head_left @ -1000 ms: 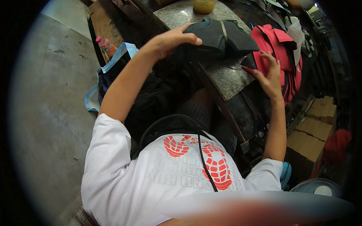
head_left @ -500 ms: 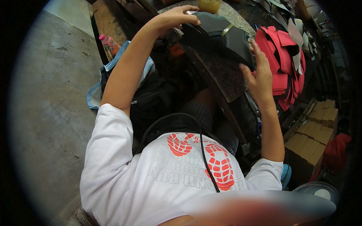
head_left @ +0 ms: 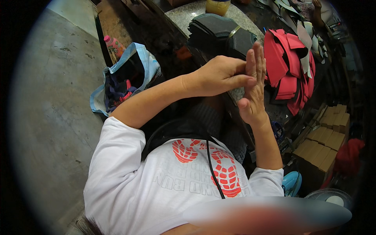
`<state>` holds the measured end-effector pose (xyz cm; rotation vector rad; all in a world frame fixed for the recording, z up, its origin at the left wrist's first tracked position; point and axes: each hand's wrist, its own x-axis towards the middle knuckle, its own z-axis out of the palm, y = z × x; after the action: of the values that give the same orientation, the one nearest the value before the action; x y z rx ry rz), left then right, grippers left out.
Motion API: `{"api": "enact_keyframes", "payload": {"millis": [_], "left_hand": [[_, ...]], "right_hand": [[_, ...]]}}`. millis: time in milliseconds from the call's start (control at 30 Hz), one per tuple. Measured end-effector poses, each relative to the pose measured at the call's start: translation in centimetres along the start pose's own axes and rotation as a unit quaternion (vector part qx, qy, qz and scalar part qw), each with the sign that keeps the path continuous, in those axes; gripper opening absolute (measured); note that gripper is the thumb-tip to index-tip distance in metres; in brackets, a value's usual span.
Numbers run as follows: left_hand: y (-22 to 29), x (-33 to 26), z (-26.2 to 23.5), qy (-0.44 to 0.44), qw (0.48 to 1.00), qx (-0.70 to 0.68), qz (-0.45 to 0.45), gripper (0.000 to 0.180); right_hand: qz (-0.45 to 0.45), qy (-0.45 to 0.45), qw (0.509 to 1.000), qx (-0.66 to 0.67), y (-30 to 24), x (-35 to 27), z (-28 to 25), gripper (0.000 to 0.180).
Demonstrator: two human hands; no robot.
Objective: The person assembles pink sandals by attaching black straps to pink soles using a yellow adhesive. They then cut white fabric pieces and attach them to the sandals. Finally, they place the finished sandals into a bag.
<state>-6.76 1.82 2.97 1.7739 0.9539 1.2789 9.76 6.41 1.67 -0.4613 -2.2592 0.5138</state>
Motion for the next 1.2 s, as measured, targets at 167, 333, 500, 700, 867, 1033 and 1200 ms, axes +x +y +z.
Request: {"api": "enact_keyframes", "payload": {"millis": [167,333,500,700,867,1033,1200], "left_hand": [[-0.5,-1.4,-1.5,-0.082,0.972,-0.195,-0.1,0.043],[-0.4,-2.0,-2.5,-0.186,0.939,-0.257,-0.134,0.038],[-1.1,-2.8,-4.8,0.028,0.994,-0.098,-0.039,0.047],[-4.5,-3.3,-3.8,0.253,0.917,0.296,-0.09,0.079],[-7.5,-0.1,-4.0,0.217,0.94,0.231,-0.125,0.088],[-9.9,3.2,-6.0,0.199,0.972,0.097,-0.078,0.071],[-10.4,3.0,-7.3,0.159,0.986,0.001,-0.057,0.068]], "right_hand": [[0.001,-0.08,0.992,0.101,0.2,-0.6,-0.9,0.113],[-0.025,-0.151,0.974,0.166,0.6,-0.3,-2.2,0.115],[0.144,0.036,0.949,0.279,3.9,1.6,-5.2,0.112],[0.341,0.009,0.906,0.249,8.2,2.9,-2.1,0.081],[0.275,-0.039,0.959,0.057,6.4,0.5,0.7,0.086],[0.224,-0.065,0.972,-0.001,2.6,-1.9,0.8,0.084],[0.203,-0.109,0.972,0.042,1.3,-2.3,-1.1,0.07]]}}
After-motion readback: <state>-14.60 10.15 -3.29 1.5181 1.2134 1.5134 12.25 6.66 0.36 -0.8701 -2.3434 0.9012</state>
